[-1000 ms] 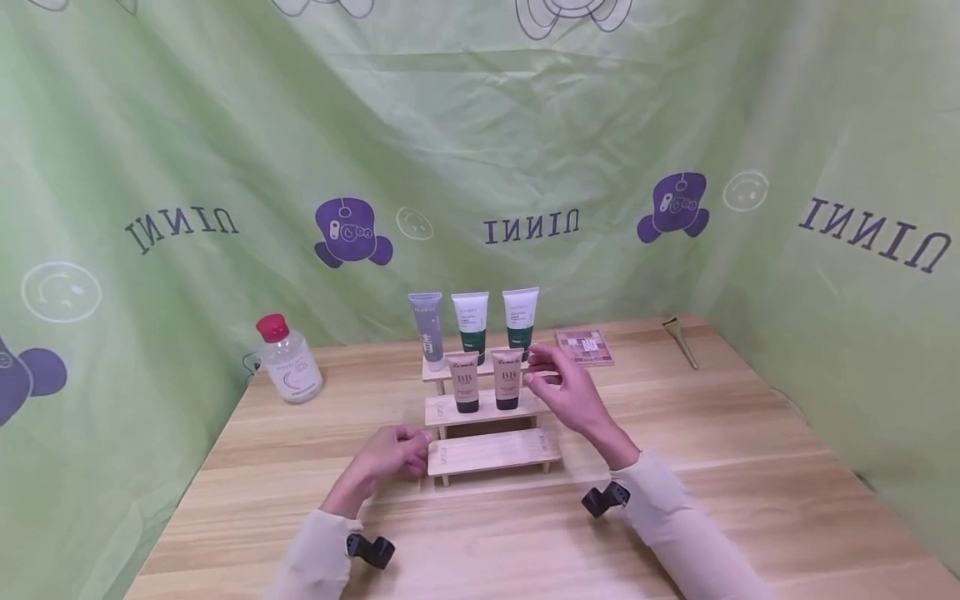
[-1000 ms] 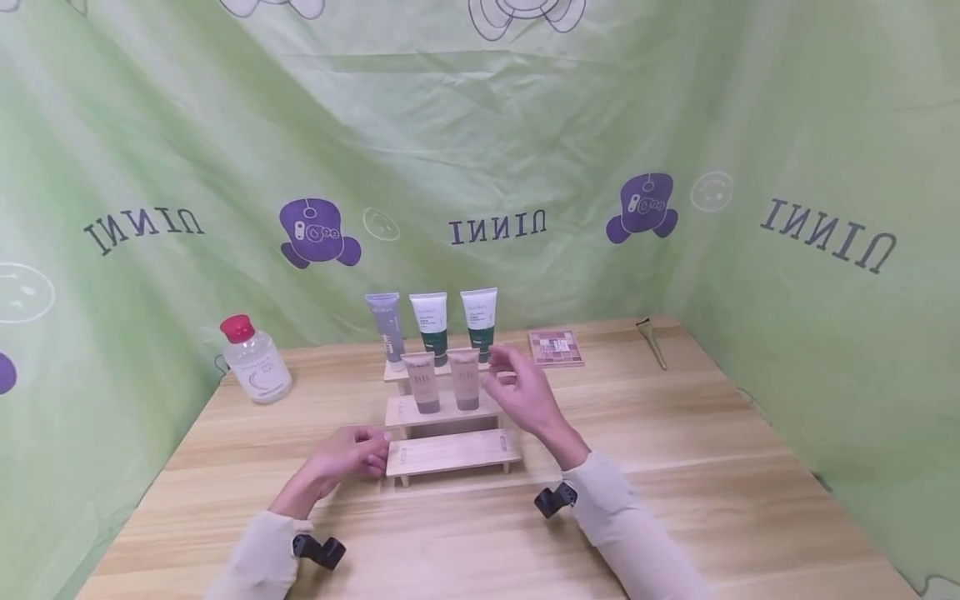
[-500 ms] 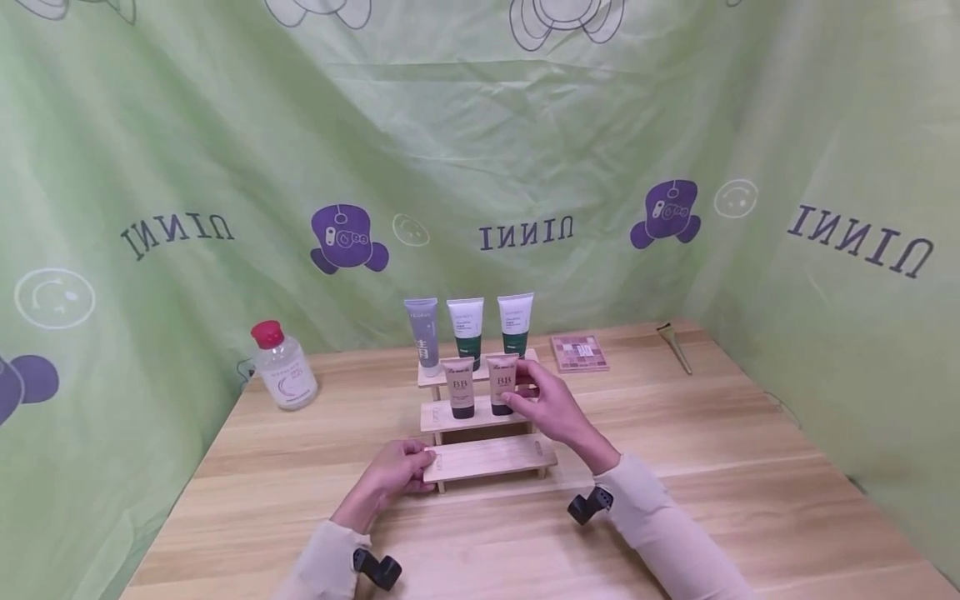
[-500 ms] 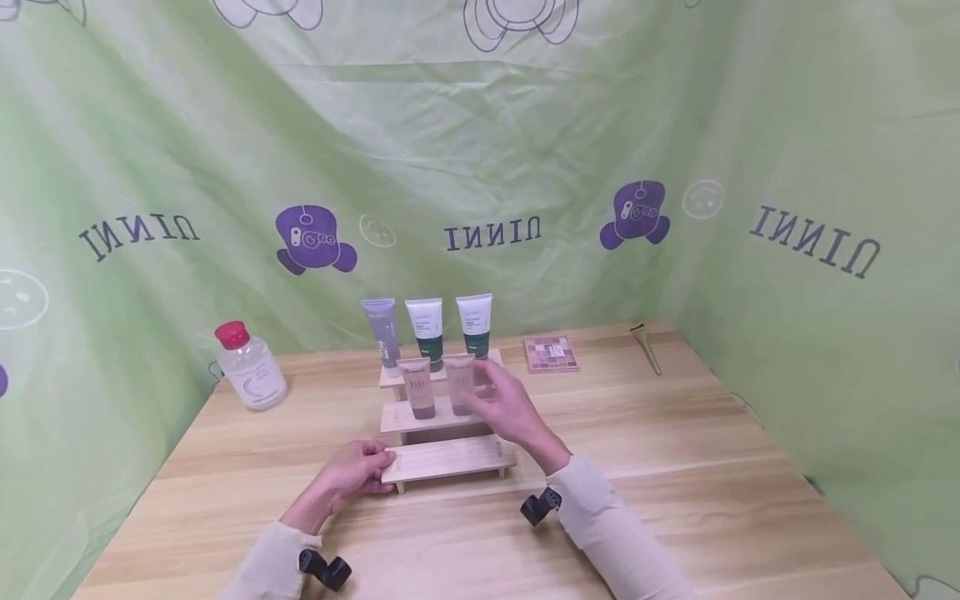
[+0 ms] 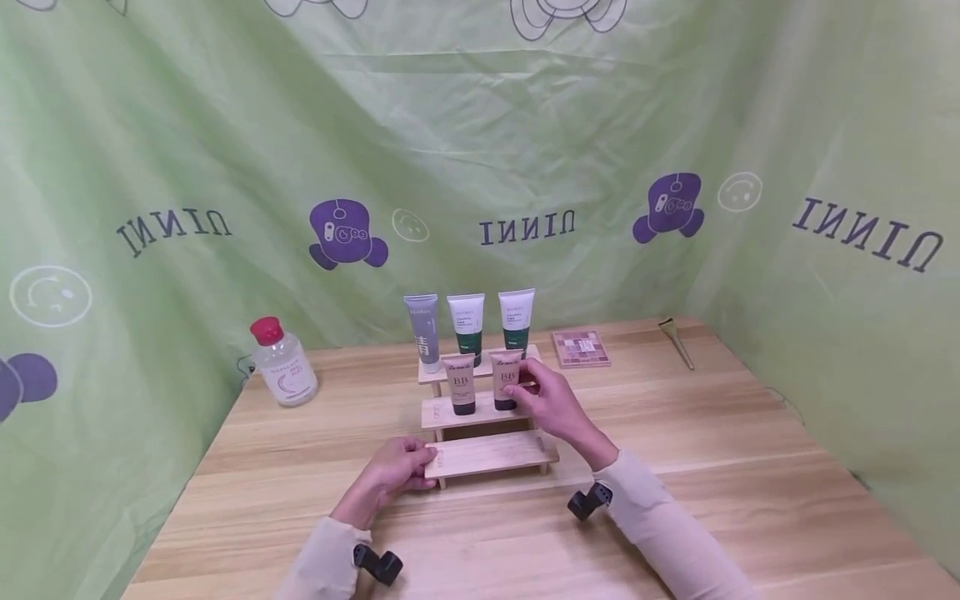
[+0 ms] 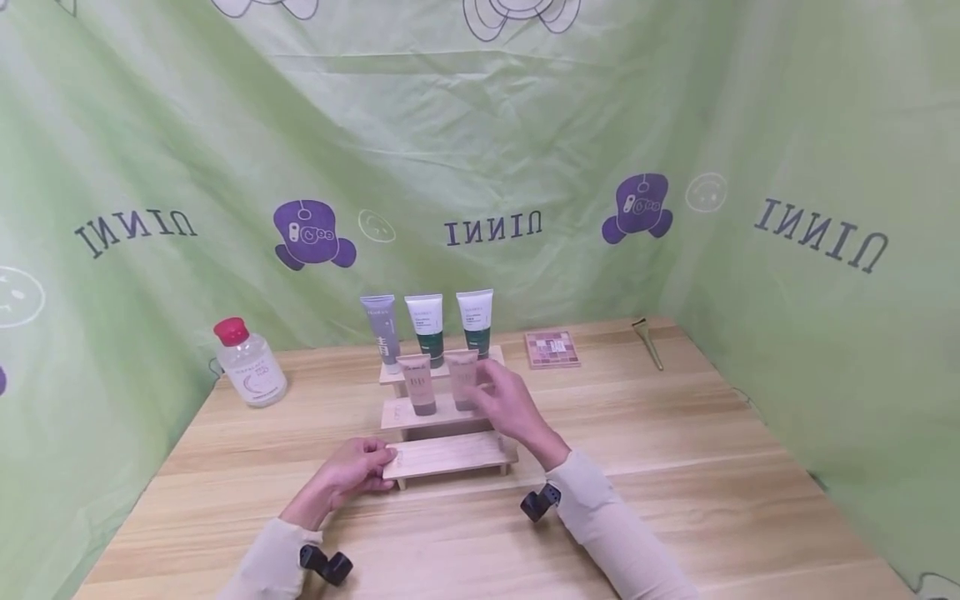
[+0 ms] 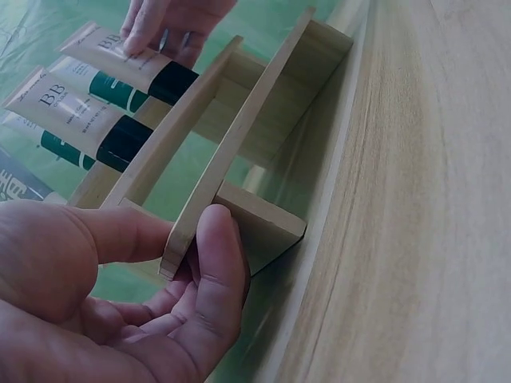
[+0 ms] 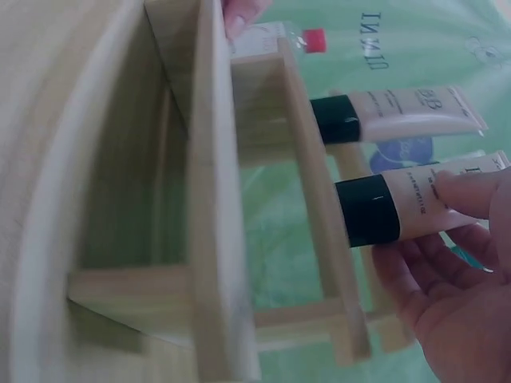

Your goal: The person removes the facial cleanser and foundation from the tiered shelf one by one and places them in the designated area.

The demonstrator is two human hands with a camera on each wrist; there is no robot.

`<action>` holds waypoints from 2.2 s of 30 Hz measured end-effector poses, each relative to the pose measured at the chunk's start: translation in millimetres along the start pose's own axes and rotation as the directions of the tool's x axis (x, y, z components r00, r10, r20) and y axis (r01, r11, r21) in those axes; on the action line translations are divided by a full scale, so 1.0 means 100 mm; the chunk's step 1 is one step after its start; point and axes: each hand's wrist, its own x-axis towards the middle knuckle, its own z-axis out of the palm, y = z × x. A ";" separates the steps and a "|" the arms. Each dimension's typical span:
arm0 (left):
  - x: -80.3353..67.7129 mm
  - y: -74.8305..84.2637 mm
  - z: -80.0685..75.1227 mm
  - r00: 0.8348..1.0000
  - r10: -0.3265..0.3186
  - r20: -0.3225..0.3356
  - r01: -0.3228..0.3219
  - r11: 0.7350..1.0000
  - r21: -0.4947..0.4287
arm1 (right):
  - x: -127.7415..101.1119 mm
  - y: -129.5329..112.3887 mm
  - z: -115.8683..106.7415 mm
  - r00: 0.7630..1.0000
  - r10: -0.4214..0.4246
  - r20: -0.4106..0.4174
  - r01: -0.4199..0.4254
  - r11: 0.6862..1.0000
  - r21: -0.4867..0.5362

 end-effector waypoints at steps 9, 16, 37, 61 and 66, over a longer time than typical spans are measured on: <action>0.02 0.01 0.03 1.000 0.020 0.023 -0.020 1.000 0.006 | -0.04 -0.04 -0.53 0.991 0.012 -0.133 -0.014 1.000 -0.014; 0.00 -0.01 0.01 0.999 0.038 0.024 -0.038 0.999 0.003 | -0.22 0.11 -0.84 0.977 0.167 -0.132 -0.183 0.976 -0.116; -0.03 0.01 0.01 1.000 0.024 0.013 -0.024 1.000 0.007 | -0.41 0.61 -0.63 0.819 0.564 0.099 -0.561 0.825 -0.062; -0.04 0.03 0.01 1.000 0.017 0.004 -0.017 1.000 0.013 | -0.41 0.65 -0.54 0.813 0.583 -0.012 -0.571 0.791 -0.222; -0.04 0.03 0.01 1.000 0.028 0.009 -0.028 0.999 0.016 | -0.41 0.63 -0.55 0.819 0.573 -0.044 -0.560 0.780 -0.279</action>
